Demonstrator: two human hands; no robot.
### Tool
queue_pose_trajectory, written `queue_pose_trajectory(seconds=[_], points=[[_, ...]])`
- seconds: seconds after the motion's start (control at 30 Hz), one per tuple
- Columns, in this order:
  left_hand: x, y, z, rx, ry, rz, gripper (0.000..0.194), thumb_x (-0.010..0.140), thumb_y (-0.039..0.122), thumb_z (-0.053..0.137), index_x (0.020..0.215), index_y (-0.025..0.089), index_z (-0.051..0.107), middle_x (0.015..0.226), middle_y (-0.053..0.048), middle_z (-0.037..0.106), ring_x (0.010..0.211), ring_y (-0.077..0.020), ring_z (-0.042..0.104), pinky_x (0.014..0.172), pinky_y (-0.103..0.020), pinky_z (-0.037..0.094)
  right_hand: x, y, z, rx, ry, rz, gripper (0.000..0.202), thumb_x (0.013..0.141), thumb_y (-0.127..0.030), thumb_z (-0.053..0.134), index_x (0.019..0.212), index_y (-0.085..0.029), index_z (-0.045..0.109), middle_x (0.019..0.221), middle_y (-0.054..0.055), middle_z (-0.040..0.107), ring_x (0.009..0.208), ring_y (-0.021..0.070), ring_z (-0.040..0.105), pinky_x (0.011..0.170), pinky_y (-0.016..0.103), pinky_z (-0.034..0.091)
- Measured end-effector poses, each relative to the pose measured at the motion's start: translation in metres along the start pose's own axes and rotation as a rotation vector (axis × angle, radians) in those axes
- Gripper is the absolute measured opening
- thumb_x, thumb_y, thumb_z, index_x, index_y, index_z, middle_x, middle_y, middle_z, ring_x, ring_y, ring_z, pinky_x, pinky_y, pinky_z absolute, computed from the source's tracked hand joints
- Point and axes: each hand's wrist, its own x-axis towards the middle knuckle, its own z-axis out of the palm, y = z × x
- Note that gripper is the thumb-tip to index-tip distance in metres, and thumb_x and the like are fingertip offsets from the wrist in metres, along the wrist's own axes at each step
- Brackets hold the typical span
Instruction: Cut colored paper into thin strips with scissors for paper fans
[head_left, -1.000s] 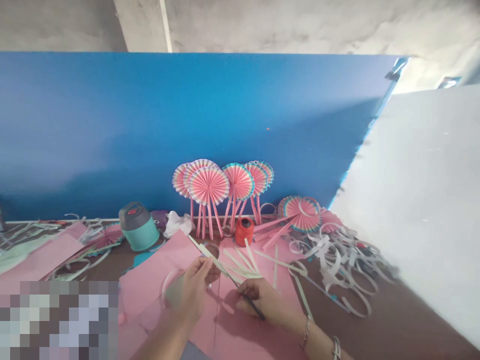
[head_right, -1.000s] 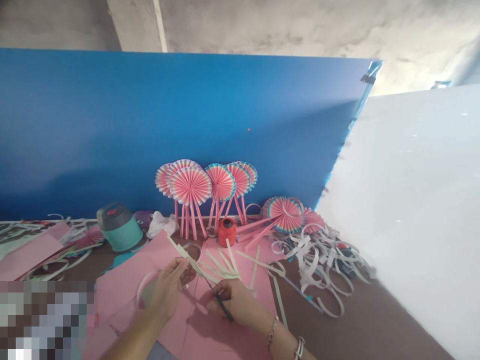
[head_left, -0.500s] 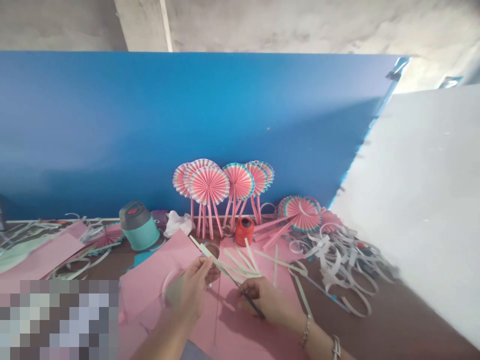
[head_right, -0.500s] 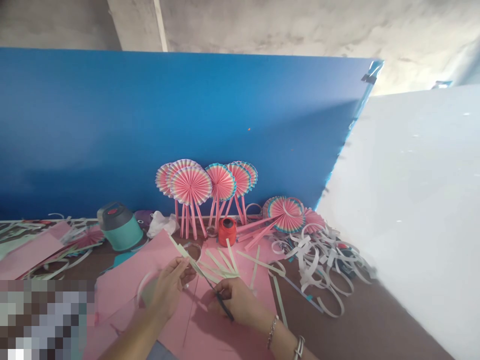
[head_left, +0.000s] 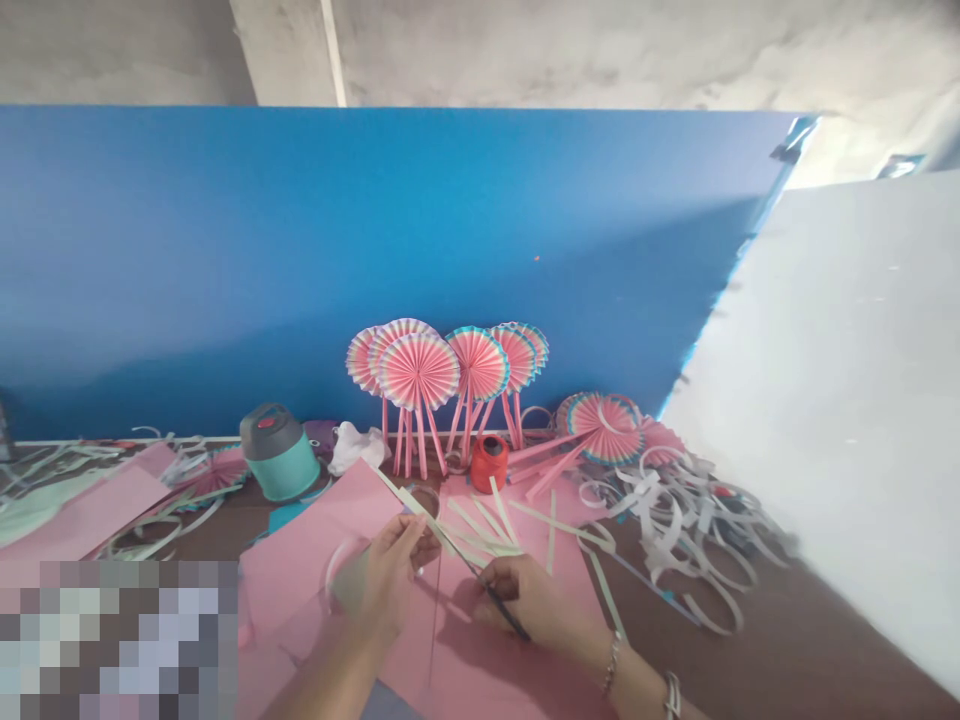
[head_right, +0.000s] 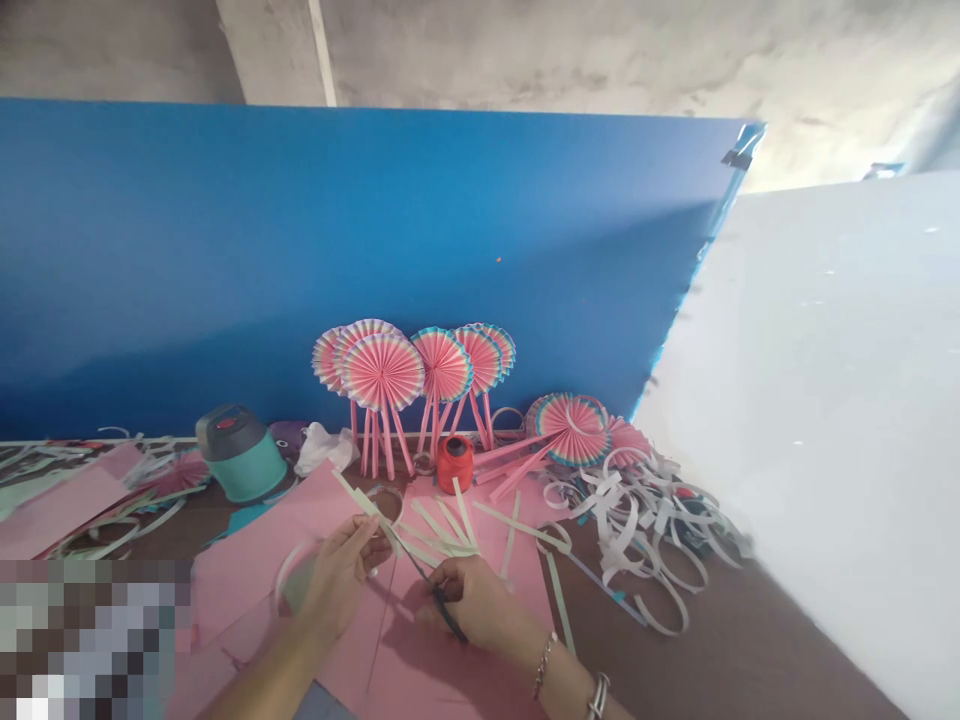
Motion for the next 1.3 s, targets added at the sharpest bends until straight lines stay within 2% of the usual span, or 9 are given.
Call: queue_pose_trajectory(seconds=[0.27, 0.6, 0.8, 0.97, 1.1, 1.2, 1.3], points=[[0.000, 0.000, 0.003, -0.010, -0.038, -0.025, 0.026, 0.062, 0.035, 0.076, 0.062, 0.016, 0.058, 0.061, -0.001, 0.064, 0.057, -0.0129, 0.061, 0.060, -0.025, 0.047, -0.001, 0.001, 0.000, -0.071, 0.010, -0.032, 0.020, 0.060, -0.023, 0.070, 0.077, -0.013, 0.065, 0.051, -0.005, 0.052, 0.043, 0.0058, 0.037, 0.040, 0.017, 0.027], [-0.006, -0.003, 0.005, 0.035, -0.102, -0.074, 0.028, 0.066, 0.038, 0.074, 0.063, 0.015, 0.059, 0.065, -0.002, 0.065, 0.059, -0.0122, 0.060, 0.062, -0.025, 0.046, -0.002, 0.000, 0.004, -0.029, 0.026, -0.062, 0.019, 0.061, -0.021, 0.069, 0.076, -0.013, 0.063, 0.054, -0.004, 0.052, 0.045, 0.0059, 0.038, 0.041, 0.017, 0.026], [-0.005, -0.006, 0.004, -0.005, -0.117, -0.092, 0.027, 0.065, 0.037, 0.075, 0.065, 0.016, 0.059, 0.060, 0.001, 0.061, 0.058, -0.0110, 0.059, 0.062, -0.023, 0.045, -0.003, -0.003, 0.005, -0.023, 0.031, -0.064, 0.018, 0.062, -0.021, 0.067, 0.077, -0.013, 0.063, 0.053, -0.005, 0.051, 0.043, 0.0055, 0.037, 0.040, 0.017, 0.025], [-0.006, -0.005, 0.005, -0.011, -0.120, -0.097, 0.027, 0.065, 0.038, 0.075, 0.066, 0.016, 0.060, 0.064, 0.000, 0.064, 0.059, -0.0111, 0.060, 0.062, -0.023, 0.046, 0.000, 0.002, 0.004, -0.026, 0.035, -0.075, 0.015, 0.063, -0.023, 0.066, 0.073, -0.014, 0.062, 0.051, -0.005, 0.050, 0.041, 0.0056, 0.037, 0.038, 0.017, 0.026], [-0.009, -0.002, 0.007, 0.024, -0.184, -0.115, 0.025, 0.068, 0.038, 0.073, 0.070, 0.016, 0.061, 0.069, -0.002, 0.066, 0.065, -0.0135, 0.063, 0.064, -0.025, 0.047, 0.003, 0.008, 0.004, -0.002, 0.037, -0.100, 0.012, 0.063, -0.022, 0.064, 0.072, -0.014, 0.060, 0.049, -0.006, 0.049, 0.040, 0.0052, 0.037, 0.038, 0.017, 0.025], [-0.011, 0.000, 0.009, 0.064, -0.220, -0.119, 0.024, 0.071, 0.037, 0.070, 0.069, 0.016, 0.060, 0.070, -0.003, 0.067, 0.067, -0.0145, 0.063, 0.065, -0.025, 0.046, 0.002, 0.006, 0.005, 0.028, 0.030, -0.084, 0.013, 0.063, -0.022, 0.064, 0.073, -0.014, 0.060, 0.049, -0.006, 0.049, 0.040, 0.0051, 0.036, 0.038, 0.017, 0.025], [-0.011, 0.001, 0.009, 0.073, -0.199, -0.121, 0.024, 0.070, 0.036, 0.070, 0.067, 0.016, 0.059, 0.070, -0.003, 0.068, 0.067, -0.0143, 0.063, 0.065, -0.025, 0.046, 0.000, 0.001, 0.005, 0.023, 0.042, -0.085, 0.012, 0.061, -0.020, 0.064, 0.071, -0.014, 0.059, 0.048, -0.006, 0.048, 0.040, 0.0050, 0.035, 0.038, 0.017, 0.025]])
